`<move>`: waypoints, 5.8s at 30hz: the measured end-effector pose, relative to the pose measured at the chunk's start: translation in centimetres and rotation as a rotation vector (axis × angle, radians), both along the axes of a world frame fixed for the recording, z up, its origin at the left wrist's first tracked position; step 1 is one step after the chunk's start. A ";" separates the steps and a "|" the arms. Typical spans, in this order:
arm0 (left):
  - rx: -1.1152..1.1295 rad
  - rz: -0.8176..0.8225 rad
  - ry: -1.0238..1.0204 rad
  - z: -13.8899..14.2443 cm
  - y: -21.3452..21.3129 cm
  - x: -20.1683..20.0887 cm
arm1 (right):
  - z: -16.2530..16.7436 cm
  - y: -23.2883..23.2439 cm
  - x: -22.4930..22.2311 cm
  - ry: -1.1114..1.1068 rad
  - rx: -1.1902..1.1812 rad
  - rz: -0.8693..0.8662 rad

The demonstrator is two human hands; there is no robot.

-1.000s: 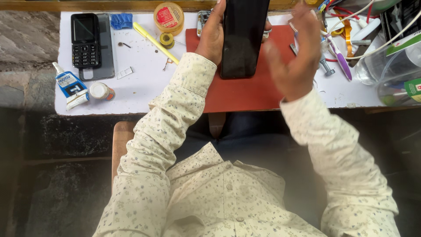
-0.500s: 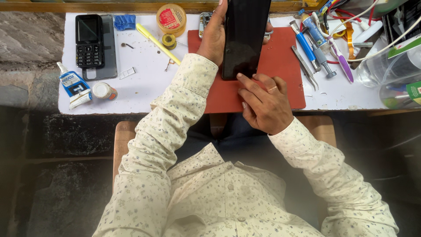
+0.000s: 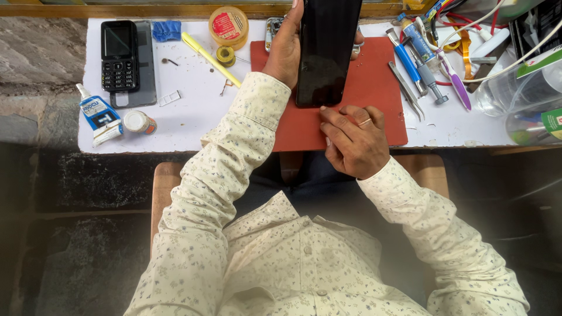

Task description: The person works on a smartphone at a repair bench, prying along the edge of the device, holding and turning the phone, then squeezing adhesive from a tube onto the detached back cover and pressing the cover onto the phone body, pressing around its edges.

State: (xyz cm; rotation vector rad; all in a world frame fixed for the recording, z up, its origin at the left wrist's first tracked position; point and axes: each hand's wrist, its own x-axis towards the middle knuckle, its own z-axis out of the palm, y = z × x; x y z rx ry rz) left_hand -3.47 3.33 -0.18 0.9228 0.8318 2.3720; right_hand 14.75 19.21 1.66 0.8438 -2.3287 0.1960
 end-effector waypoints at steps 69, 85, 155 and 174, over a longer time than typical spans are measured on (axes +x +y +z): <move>0.003 0.033 -0.172 -0.6 -0.1 -0.6 | 5.7 2.5 -6.9 -0.070 -0.041 -0.114; 0.046 -0.120 -0.105 -0.5 -0.5 -0.5 | 6.3 2.5 -5.4 -0.009 -0.241 -0.004; 0.073 -0.184 0.010 -0.8 0.2 -0.9 | 1.1 0.5 -2.5 -0.045 0.124 0.052; 0.012 -0.075 0.009 0.2 -0.2 0.1 | 0.9 1.5 -2.1 0.146 -0.089 -0.130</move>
